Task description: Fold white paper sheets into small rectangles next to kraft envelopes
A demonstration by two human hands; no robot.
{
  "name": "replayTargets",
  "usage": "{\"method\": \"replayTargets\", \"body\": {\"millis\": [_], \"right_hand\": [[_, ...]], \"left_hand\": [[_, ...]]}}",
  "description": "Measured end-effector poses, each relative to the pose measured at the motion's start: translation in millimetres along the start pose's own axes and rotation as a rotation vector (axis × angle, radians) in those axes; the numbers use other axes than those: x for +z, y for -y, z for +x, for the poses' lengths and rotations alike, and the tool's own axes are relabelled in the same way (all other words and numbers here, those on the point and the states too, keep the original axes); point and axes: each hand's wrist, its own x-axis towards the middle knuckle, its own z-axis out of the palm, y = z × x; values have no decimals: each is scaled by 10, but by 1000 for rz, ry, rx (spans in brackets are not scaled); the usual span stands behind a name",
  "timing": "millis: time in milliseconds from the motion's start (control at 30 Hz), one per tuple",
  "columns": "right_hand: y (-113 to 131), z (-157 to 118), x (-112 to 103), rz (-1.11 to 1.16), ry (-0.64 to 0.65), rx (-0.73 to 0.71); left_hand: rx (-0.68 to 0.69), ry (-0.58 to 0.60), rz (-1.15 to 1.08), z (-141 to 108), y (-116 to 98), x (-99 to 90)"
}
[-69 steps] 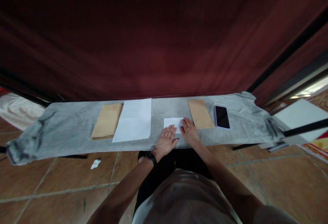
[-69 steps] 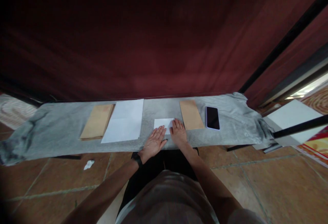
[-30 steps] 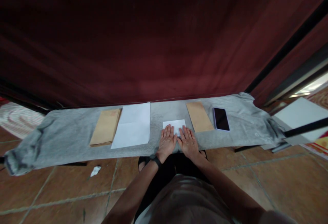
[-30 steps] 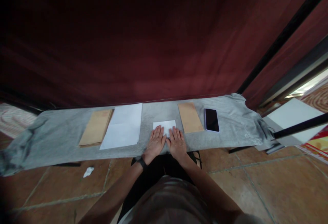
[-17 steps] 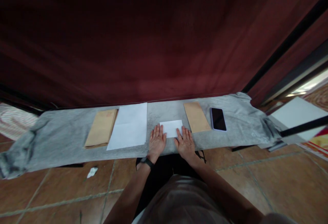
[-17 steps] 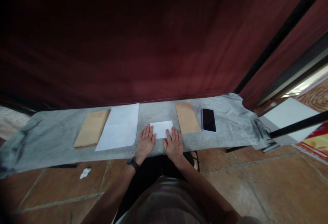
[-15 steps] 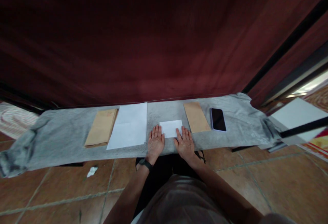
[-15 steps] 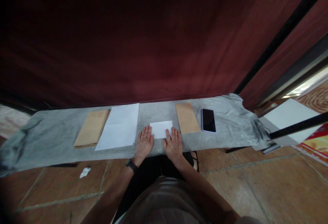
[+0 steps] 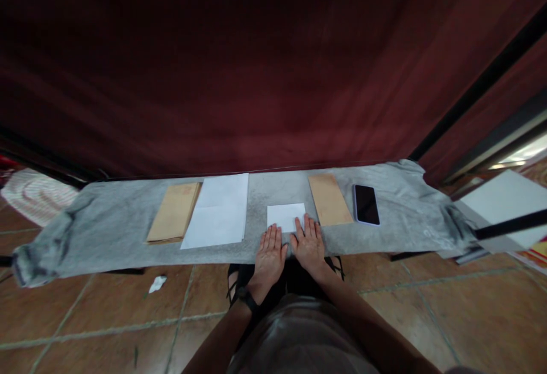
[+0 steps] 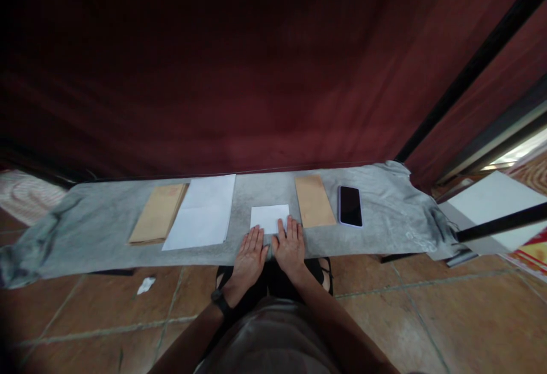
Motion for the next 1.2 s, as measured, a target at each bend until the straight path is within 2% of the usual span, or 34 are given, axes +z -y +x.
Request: {"method": "replayTargets", "body": {"millis": [133,367,467,633,867,1067,1200], "right_hand": [[6,-2,10,1,-5,-3],[20,3,-5,-28,-28,-2],[30,12,-32,-40,-18,-1],[26,17,-73,-49,23,6],[-11,140,-66,-1,53,-11],[104,493,23,101,180,-214],[28,540,109,43,200,-164]], "left_hand": [[-38,61,20,120,22,-42],[-65,194,-38,721,48,-25],[-107,199,-24,841,108,25],[-114,134,-13,761,170,76],[-5,27,-45,504,178,120],[7,46,-35,486,176,112],[-13,45,-36,487,161,99]]}}
